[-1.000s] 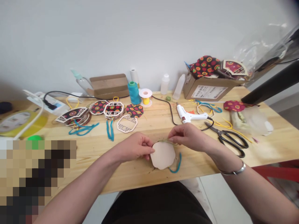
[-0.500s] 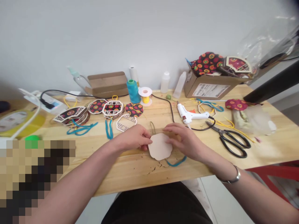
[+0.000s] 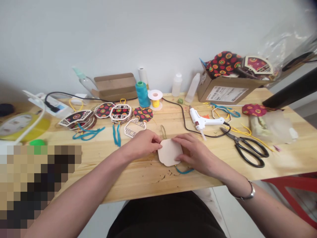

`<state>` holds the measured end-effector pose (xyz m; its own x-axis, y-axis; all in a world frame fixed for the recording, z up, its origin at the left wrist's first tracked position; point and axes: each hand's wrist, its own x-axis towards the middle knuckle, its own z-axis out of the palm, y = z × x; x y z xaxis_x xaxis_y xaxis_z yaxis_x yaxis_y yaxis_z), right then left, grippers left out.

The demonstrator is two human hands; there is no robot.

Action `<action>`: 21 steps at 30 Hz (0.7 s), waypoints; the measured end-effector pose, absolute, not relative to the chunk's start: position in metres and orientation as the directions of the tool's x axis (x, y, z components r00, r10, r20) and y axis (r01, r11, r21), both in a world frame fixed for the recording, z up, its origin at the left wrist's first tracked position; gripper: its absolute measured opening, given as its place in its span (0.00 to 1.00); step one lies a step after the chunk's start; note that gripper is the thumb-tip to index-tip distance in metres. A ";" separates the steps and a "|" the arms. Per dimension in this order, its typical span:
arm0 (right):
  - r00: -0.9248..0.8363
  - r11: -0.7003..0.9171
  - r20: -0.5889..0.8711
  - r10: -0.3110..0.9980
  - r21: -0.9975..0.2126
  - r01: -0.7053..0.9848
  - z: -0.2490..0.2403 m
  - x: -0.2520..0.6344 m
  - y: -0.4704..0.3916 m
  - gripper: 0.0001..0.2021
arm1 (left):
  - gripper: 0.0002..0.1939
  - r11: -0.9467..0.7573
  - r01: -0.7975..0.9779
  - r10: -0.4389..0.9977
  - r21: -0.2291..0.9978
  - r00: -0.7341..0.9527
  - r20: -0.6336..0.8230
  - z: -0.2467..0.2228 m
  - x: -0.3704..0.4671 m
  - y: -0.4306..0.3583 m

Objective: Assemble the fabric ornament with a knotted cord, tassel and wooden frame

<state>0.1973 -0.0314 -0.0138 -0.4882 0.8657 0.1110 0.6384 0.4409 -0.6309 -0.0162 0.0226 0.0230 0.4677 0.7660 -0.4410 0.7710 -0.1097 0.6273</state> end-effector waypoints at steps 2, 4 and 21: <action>-0.490 0.445 0.113 0.864 -0.625 0.642 -0.014 0.197 -0.032 0.24 | 0.10 -0.106 0.788 0.810 0.606 0.422 -0.407 0.020 -0.016 0.020; -0.494 0.449 0.112 0.862 -0.618 0.645 -0.014 0.197 -0.032 0.23 | 0.09 -0.131 0.811 0.852 0.570 0.386 -0.353 0.018 -0.017 0.017; -0.513 0.450 0.101 0.853 -0.641 0.622 -0.013 0.204 -0.037 0.30 | 0.36 -0.539 0.739 0.841 0.405 0.500 0.207 -0.022 -0.015 -0.047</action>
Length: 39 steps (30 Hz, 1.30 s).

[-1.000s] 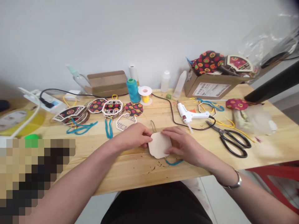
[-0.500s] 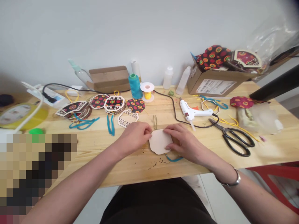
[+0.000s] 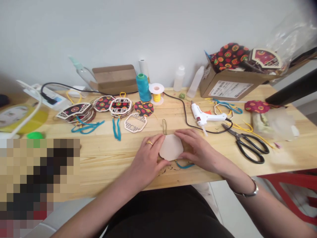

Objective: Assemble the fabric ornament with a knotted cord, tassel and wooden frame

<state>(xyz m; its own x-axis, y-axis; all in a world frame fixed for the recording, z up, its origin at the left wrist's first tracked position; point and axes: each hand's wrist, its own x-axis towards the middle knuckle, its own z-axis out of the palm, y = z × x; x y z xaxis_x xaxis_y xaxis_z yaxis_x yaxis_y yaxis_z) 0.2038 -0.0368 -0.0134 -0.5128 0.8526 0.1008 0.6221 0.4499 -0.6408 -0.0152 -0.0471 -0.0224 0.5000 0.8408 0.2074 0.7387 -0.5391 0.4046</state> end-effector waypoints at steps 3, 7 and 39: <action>-0.514 0.434 0.089 0.853 -0.666 0.606 -0.012 0.208 -0.040 0.30 | 0.37 -0.543 0.732 0.839 0.411 0.492 0.234 -0.026 -0.017 -0.048; -0.523 0.453 0.110 0.845 -0.665 0.593 -0.014 0.210 -0.040 0.31 | 0.35 -0.530 0.736 0.848 0.422 0.471 0.244 -0.030 -0.018 -0.050; -0.452 0.461 0.174 0.875 -0.586 0.666 -0.020 0.193 -0.055 0.27 | 0.33 -0.577 0.747 0.816 0.330 0.515 0.261 -0.029 -0.020 -0.057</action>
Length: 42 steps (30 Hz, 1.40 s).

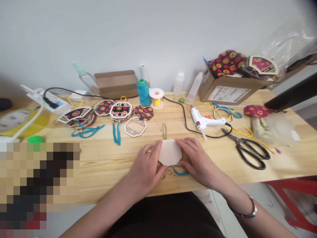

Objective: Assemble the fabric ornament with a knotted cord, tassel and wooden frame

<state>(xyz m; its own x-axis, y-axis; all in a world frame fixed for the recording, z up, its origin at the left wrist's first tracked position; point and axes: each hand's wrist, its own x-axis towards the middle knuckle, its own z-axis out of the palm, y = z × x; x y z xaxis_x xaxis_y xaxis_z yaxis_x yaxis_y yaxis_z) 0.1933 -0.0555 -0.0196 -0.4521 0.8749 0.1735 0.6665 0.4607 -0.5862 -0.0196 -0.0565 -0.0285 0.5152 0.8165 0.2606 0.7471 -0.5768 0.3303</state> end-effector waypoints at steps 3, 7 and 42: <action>-0.453 0.455 0.160 0.877 -0.580 0.676 -0.019 0.192 -0.057 0.27 | 0.34 -0.572 0.746 0.819 0.340 0.505 0.272 -0.032 -0.020 -0.060; -0.454 0.448 0.140 0.880 -0.566 0.692 -0.016 0.190 -0.058 0.26 | 0.35 -0.582 0.749 0.812 0.316 0.512 0.279 -0.036 -0.020 -0.062; -0.276 0.422 0.319 0.907 -0.697 0.580 -0.037 0.198 -0.062 0.35 | 0.40 -0.487 0.707 0.874 0.514 0.387 0.296 -0.036 -0.018 -0.058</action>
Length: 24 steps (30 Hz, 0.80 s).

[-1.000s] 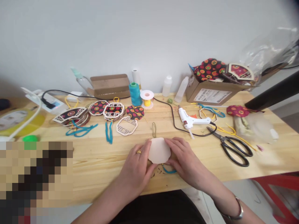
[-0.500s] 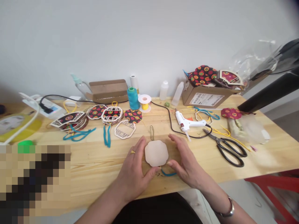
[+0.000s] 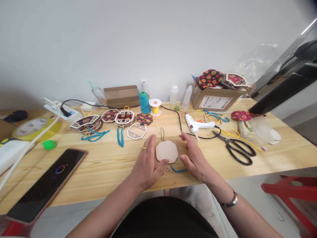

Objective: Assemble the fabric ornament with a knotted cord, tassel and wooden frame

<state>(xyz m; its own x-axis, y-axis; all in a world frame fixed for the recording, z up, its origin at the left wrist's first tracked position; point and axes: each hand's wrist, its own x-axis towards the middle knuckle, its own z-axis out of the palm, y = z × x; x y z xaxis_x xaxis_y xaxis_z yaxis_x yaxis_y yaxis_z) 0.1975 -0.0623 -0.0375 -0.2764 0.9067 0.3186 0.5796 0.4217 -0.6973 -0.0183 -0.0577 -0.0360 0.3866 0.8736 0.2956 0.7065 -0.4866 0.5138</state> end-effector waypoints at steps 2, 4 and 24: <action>-0.280 0.424 0.318 0.906 -0.695 0.581 -0.037 0.197 -0.062 0.35 | 0.39 -0.492 0.702 0.870 0.514 0.388 0.303 -0.037 -0.019 -0.058; -0.287 0.423 0.312 0.906 -0.695 0.581 -0.036 0.197 -0.062 0.35 | 0.39 -0.494 0.697 0.869 0.520 0.387 0.308 -0.037 -0.019 -0.058; -0.374 0.486 0.311 0.874 -0.538 0.688 -0.009 0.188 -0.056 0.13 | 0.21 -0.629 0.605 0.777 0.488 0.477 0.410 -0.034 -0.026 -0.059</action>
